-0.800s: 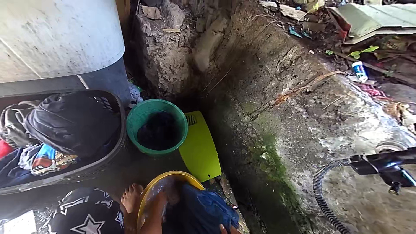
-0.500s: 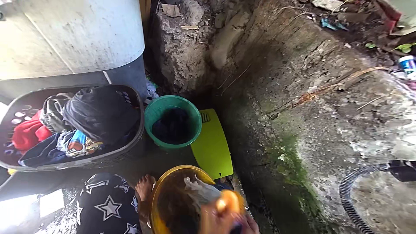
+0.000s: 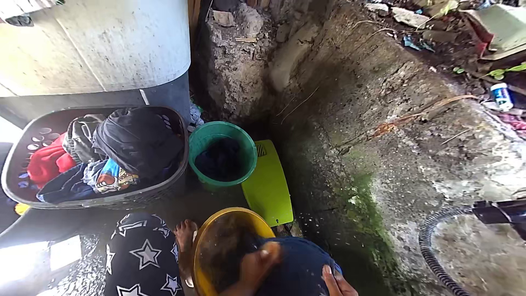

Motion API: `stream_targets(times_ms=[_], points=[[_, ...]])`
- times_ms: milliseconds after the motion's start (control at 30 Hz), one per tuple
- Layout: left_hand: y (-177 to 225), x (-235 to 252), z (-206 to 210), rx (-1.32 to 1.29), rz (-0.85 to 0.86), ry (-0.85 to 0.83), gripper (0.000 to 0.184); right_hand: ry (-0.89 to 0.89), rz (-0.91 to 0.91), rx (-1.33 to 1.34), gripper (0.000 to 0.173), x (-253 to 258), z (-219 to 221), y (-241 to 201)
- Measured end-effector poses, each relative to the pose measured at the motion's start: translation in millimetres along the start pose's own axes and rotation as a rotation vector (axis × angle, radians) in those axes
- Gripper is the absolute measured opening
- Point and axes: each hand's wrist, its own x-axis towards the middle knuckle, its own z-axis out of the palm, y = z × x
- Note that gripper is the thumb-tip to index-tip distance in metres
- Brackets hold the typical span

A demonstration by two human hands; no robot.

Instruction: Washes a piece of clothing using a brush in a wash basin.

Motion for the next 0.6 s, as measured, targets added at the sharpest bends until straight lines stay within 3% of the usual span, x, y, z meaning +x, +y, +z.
stream_targets(times_ms=[67,133,233,300,333,400,467,533,600], points=[[-52.4,40.3,-15.1,0.202,-0.317,-0.091,0.058,-0.021,-0.037,-0.045,0.024,0.6,-5.3,-1.5],[-40.1,42.8,-30.9,0.138,-0.385,-0.040,0.059,0.007,-0.015,-0.062,0.025,3.9,-7.9,9.2],[40.0,-5.6,-22.5,-0.228,0.100,0.121,0.043,0.057,0.050,-0.022,0.024,10.3,-3.8,24.5],[50.7,-19.0,-3.6,-0.263,0.314,0.091,0.042,0.054,0.035,0.031,0.023,12.0,-0.6,20.4],[29.3,-14.0,1.1,-0.131,0.267,0.029,0.045,0.048,0.017,0.048,0.023,10.5,-0.3,14.7],[-36.9,20.3,-11.8,0.251,-0.062,-0.163,0.051,0.010,-0.015,0.041,0.023,8.4,-1.3,9.2],[-65.5,55.7,-38.6,0.429,-0.364,-0.237,0.053,-0.017,-0.025,-0.002,0.023,9.6,-5.8,18.4],[-55.7,66.4,-64.1,0.423,-0.423,-0.122,0.056,0.005,-0.015,-0.040,0.024,11.2,-10.7,35.6],[-40.5,73.2,-73.1,0.336,-0.334,0.092,0.060,0.033,0.013,-0.055,0.025,15.3,-13.6,46.9]])
